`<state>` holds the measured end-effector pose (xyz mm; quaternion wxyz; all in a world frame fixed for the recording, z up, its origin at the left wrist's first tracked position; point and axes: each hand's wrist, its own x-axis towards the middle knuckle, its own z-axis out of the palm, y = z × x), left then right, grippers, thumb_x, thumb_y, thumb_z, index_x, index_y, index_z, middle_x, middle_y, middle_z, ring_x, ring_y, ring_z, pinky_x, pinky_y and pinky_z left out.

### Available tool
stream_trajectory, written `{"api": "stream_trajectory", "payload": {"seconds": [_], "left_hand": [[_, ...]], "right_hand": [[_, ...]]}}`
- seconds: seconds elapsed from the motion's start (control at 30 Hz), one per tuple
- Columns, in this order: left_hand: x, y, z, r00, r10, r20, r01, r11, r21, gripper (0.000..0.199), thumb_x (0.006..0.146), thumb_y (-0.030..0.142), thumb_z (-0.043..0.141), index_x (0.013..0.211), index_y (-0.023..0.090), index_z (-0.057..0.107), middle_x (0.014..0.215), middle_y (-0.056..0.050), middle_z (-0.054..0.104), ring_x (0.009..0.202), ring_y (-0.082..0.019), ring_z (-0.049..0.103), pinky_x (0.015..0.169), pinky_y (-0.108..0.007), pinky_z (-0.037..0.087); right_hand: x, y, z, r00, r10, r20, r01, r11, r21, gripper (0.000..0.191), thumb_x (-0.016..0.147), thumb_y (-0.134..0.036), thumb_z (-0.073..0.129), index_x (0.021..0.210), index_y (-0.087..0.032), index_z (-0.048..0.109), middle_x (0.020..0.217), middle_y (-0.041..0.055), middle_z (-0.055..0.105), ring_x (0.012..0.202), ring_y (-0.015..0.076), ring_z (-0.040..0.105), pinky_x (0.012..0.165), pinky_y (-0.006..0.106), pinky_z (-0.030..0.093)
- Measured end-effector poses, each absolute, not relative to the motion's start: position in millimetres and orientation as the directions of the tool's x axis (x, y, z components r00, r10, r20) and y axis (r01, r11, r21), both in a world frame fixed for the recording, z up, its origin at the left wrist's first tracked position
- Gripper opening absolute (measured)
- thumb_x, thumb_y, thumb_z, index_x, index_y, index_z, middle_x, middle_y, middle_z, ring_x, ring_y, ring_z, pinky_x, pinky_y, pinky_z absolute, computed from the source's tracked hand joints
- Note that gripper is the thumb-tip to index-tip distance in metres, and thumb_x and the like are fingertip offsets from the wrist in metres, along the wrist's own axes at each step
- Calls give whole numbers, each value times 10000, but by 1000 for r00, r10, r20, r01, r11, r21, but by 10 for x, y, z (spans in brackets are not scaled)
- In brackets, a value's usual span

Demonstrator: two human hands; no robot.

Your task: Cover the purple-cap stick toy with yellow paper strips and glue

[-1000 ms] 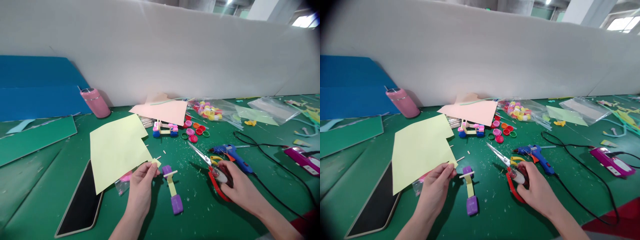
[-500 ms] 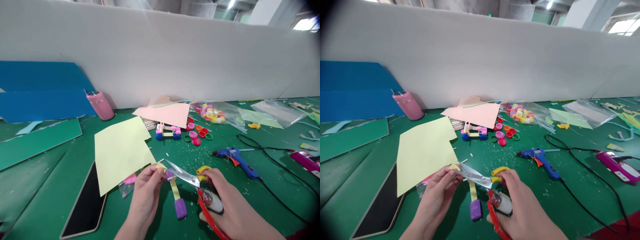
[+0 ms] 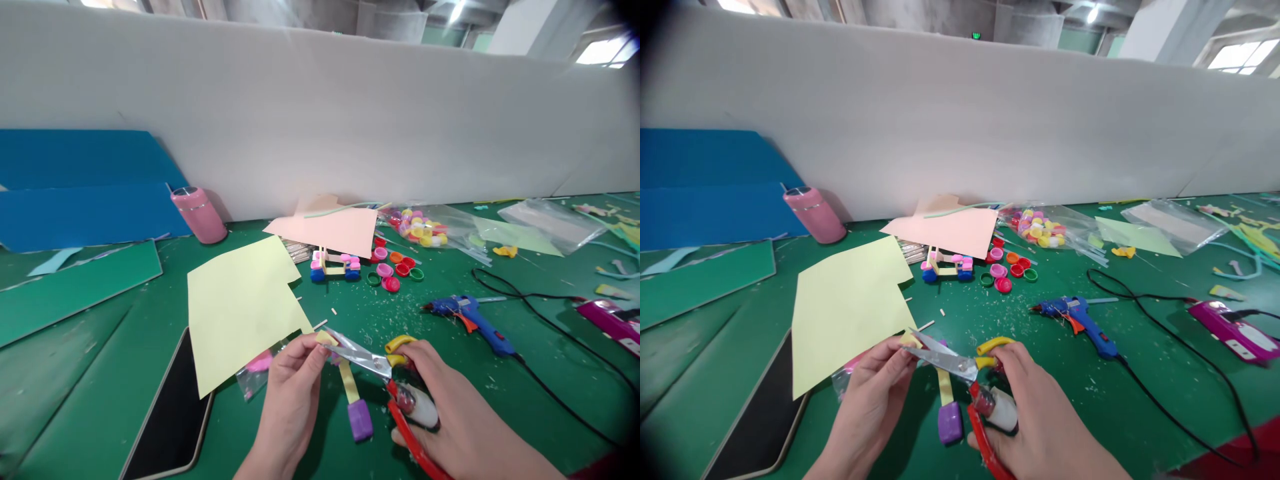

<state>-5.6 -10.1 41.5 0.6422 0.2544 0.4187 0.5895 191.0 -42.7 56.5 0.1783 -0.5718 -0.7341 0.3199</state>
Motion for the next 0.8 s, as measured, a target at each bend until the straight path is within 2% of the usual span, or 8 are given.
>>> {"api": "stream_trajectory", "payload": {"seconds": [0.23,0.8], "left_hand": [[-57,-103,437,-47,972,-229,-541,168,824,60,612,215,737,625,169,702,624,-5,647,618,-110,562,631,-209,450],[-62,-108,419,-43,969,-244,-534,184,825,74,597,229,743,621,168,708,628,0,640,618,-92,527,608,-169,422]], "right_hand": [[1872,-419,594,-291,949,-120,716,133,-685,531,664,-332,647,1110,-231,377,1085,74,473,855,220,561,717,335,490],[1836,-407,611,-306,944,-126,687,127,-716,453,700,-329,619,1080,-244,388,1056,51,462,765,173,546,662,303,477]]}}
